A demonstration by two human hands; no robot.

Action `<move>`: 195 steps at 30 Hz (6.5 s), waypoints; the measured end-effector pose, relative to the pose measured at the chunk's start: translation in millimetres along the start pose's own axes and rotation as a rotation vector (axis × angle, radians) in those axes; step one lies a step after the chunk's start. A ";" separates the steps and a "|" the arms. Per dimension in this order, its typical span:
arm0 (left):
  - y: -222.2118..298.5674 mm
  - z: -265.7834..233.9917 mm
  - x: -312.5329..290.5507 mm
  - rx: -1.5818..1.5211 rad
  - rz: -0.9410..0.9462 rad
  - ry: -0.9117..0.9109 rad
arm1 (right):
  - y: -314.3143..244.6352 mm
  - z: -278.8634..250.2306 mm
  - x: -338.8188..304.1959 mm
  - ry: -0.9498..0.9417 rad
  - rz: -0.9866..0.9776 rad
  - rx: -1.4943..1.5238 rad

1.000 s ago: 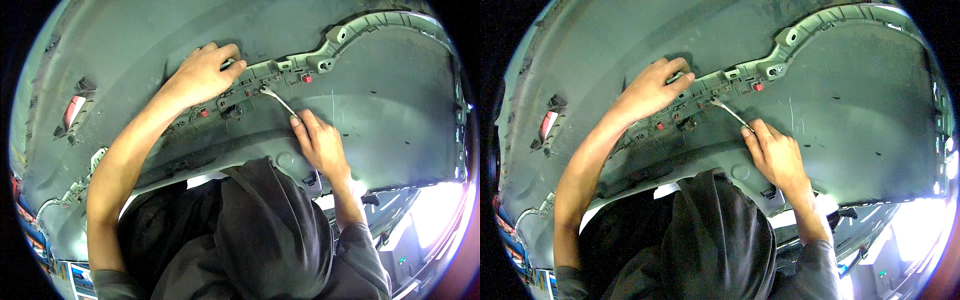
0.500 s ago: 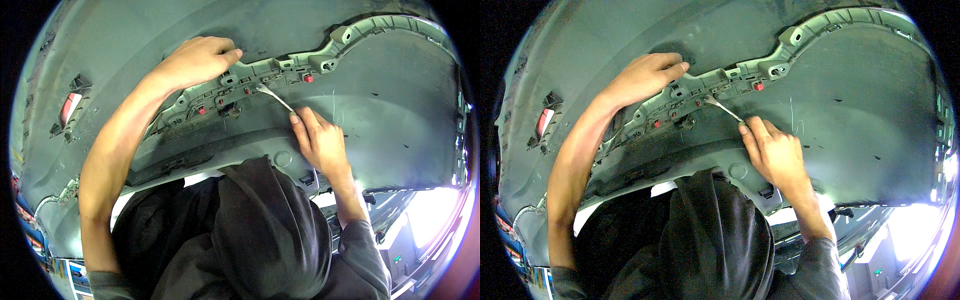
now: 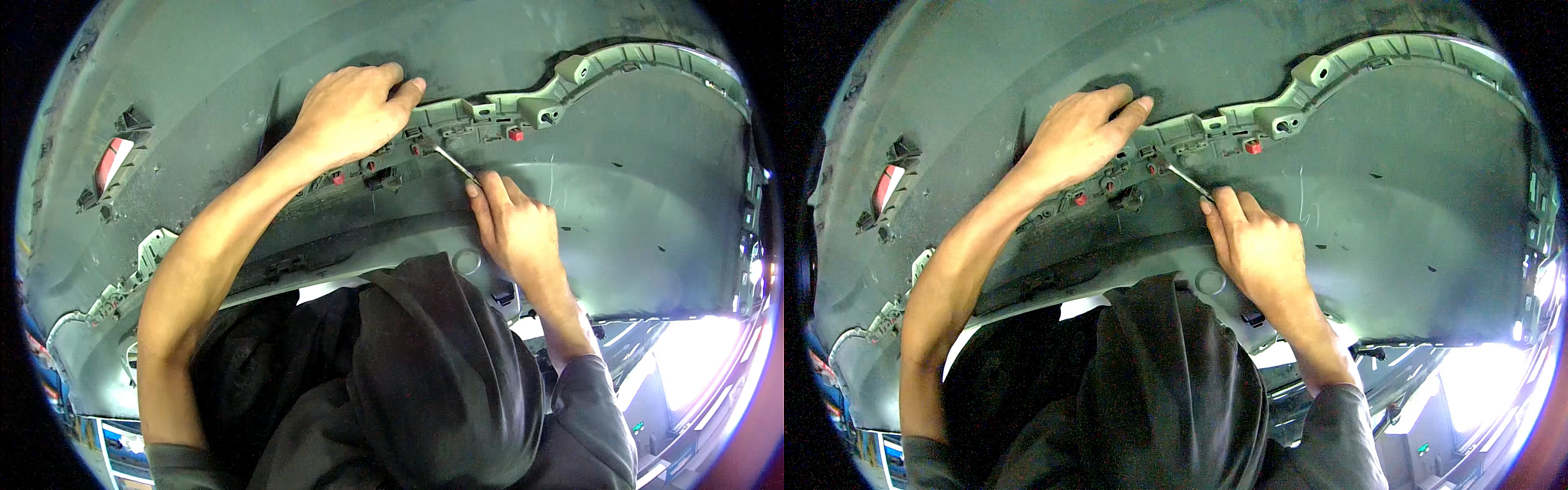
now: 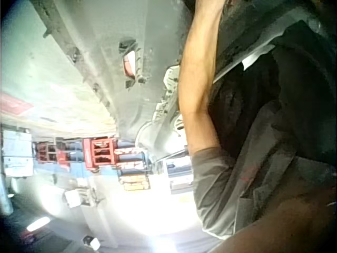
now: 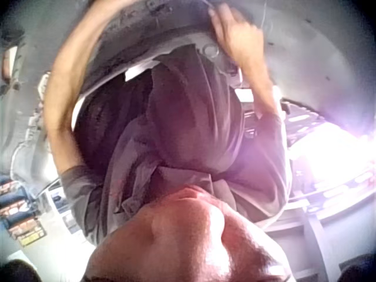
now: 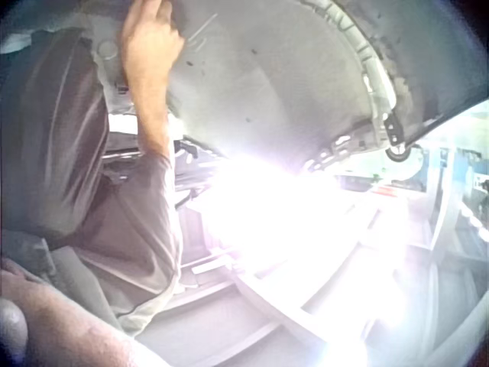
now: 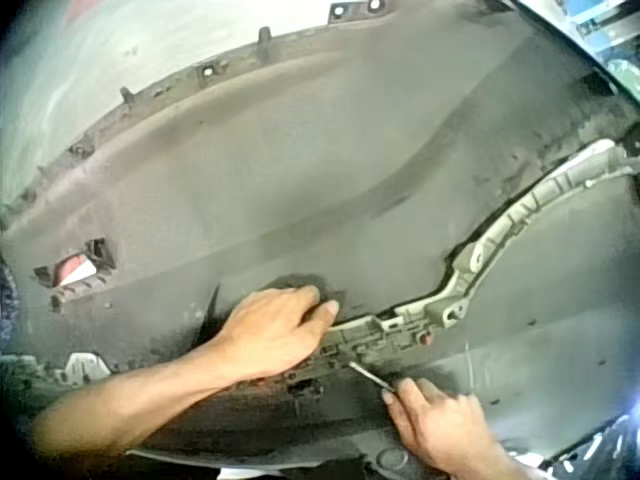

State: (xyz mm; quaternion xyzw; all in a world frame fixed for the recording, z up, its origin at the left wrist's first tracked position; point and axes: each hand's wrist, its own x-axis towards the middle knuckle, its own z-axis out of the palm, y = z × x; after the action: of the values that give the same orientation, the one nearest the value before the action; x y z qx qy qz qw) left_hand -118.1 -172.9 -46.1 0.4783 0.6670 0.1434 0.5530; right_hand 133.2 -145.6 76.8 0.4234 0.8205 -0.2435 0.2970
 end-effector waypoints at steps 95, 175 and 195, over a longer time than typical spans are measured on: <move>-2.2 8.4 -5.7 0.272 0.155 -0.009 | 3.5 -10.0 -35.9 -0.476 0.630 1.087; 2.5 -13.2 -1.3 0.207 0.053 -0.180 | -13.3 -70.5 -31.4 -0.036 0.195 -0.054; -1.4 -7.8 0.9 0.218 0.091 -0.162 | 14.6 -118.7 19.0 -0.154 -0.020 -0.197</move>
State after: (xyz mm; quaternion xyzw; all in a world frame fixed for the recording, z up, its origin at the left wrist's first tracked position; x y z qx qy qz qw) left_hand -125.5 -170.3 -45.0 0.5752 0.6093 0.0559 0.5429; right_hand 103.2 -50.2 145.2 0.3640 0.8193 -0.1966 0.3969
